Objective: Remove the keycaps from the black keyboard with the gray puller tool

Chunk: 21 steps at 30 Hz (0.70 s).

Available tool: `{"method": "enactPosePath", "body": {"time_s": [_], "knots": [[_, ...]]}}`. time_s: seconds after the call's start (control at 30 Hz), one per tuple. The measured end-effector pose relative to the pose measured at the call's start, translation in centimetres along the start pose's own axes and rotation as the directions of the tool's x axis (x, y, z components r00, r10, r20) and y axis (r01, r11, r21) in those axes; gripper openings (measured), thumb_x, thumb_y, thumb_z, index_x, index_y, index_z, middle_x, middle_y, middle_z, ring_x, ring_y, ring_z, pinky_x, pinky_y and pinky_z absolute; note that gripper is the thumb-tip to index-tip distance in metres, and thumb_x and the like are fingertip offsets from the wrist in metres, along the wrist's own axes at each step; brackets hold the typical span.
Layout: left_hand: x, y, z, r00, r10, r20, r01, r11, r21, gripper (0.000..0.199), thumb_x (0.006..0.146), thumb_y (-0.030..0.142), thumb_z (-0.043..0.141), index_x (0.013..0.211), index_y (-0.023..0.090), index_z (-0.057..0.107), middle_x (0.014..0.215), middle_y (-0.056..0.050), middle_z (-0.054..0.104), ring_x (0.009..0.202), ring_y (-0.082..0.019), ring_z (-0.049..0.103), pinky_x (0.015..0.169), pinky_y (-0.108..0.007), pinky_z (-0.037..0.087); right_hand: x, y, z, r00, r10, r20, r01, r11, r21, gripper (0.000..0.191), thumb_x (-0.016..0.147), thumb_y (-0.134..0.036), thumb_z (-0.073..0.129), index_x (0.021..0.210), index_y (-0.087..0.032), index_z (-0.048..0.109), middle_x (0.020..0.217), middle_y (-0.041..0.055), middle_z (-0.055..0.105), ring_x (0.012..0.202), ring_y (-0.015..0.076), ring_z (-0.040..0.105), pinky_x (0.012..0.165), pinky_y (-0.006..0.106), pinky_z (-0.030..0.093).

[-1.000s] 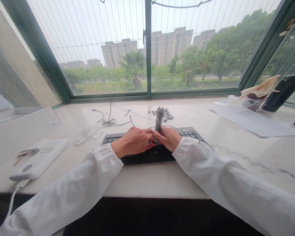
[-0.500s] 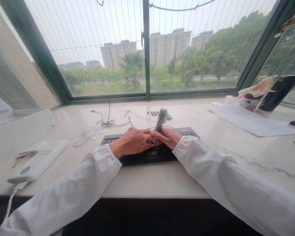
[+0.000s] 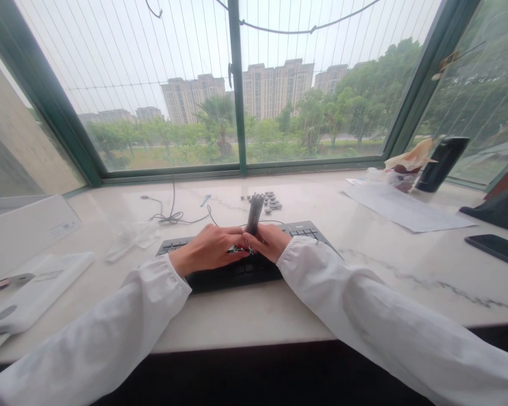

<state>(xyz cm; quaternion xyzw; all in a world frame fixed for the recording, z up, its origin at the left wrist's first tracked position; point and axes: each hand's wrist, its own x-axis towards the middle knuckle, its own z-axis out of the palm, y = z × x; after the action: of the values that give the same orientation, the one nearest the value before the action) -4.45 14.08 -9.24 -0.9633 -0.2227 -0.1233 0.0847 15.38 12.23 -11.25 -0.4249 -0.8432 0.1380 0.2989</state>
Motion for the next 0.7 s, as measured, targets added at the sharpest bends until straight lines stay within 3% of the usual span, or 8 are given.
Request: {"method": "enactPosePath", "body": {"time_s": [0.2, 0.37, 0.53, 0.7], "knots": [[0.3, -0.1, -0.1, 0.998, -0.054, -0.01, 0.052, 0.981, -0.185, 0.022, 0.089, 0.038, 0.054, 0.102, 0.03, 0.068, 0.101, 0.001, 0.07, 0.083, -0.012, 0.065, 0.07, -0.02, 0.045, -0.3, 0.4, 0.1, 0.996, -0.091, 0.018, 0.092, 0.995, -0.028, 0.022, 0.093, -0.034, 0.042, 0.096, -0.018, 0.058, 0.088, 0.0045, 0.069, 0.08, 0.018, 0.064, 0.073, 0.027, 0.043], [0.4, -0.1, 0.1, 0.99, -0.137, 0.008, 0.135, 0.955, -0.264, 0.023, 0.086, 0.044, 0.057, 0.093, 0.027, 0.071, 0.088, 0.001, 0.072, 0.075, -0.012, 0.063, 0.067, -0.019, 0.043, -0.2, 0.3, 0.1, 0.993, -0.111, 0.031, 0.113, 0.992, -0.054, 0.023, 0.094, -0.035, 0.041, 0.096, -0.019, 0.057, 0.088, 0.0049, 0.068, 0.081, 0.0188, 0.065, 0.071, 0.026, 0.042], [0.3, -0.1, -0.1, 0.979, -0.201, 0.03, 0.201, 0.932, -0.303, 0.026, 0.083, 0.047, 0.059, 0.097, 0.029, 0.073, 0.078, 0.004, 0.071, 0.06, -0.009, 0.055, 0.061, -0.019, 0.042, 0.0, -0.3, 0.3, 0.999, -0.04, 0.026, 0.041, 0.999, -0.025, 0.018, 0.095, -0.032, 0.041, 0.096, -0.019, 0.054, 0.086, 0.0031, 0.069, 0.082, 0.0179, 0.065, 0.071, 0.025, 0.041], [0.2, -0.4, 0.2, 0.982, -0.187, 0.018, 0.18, 0.907, -0.382, 0.027, 0.08, 0.047, 0.062, 0.094, 0.027, 0.074, 0.08, 0.003, 0.071, 0.061, -0.009, 0.054, 0.062, -0.02, 0.042, 0.2, -1.4, 0.9, 0.997, 0.067, -0.041, -0.072, 0.985, -0.157, 0.02, 0.096, -0.033, 0.038, 0.099, -0.018, 0.051, 0.081, 0.0057, 0.068, 0.074, 0.0193, 0.064, 0.065, 0.026, 0.038]]}}
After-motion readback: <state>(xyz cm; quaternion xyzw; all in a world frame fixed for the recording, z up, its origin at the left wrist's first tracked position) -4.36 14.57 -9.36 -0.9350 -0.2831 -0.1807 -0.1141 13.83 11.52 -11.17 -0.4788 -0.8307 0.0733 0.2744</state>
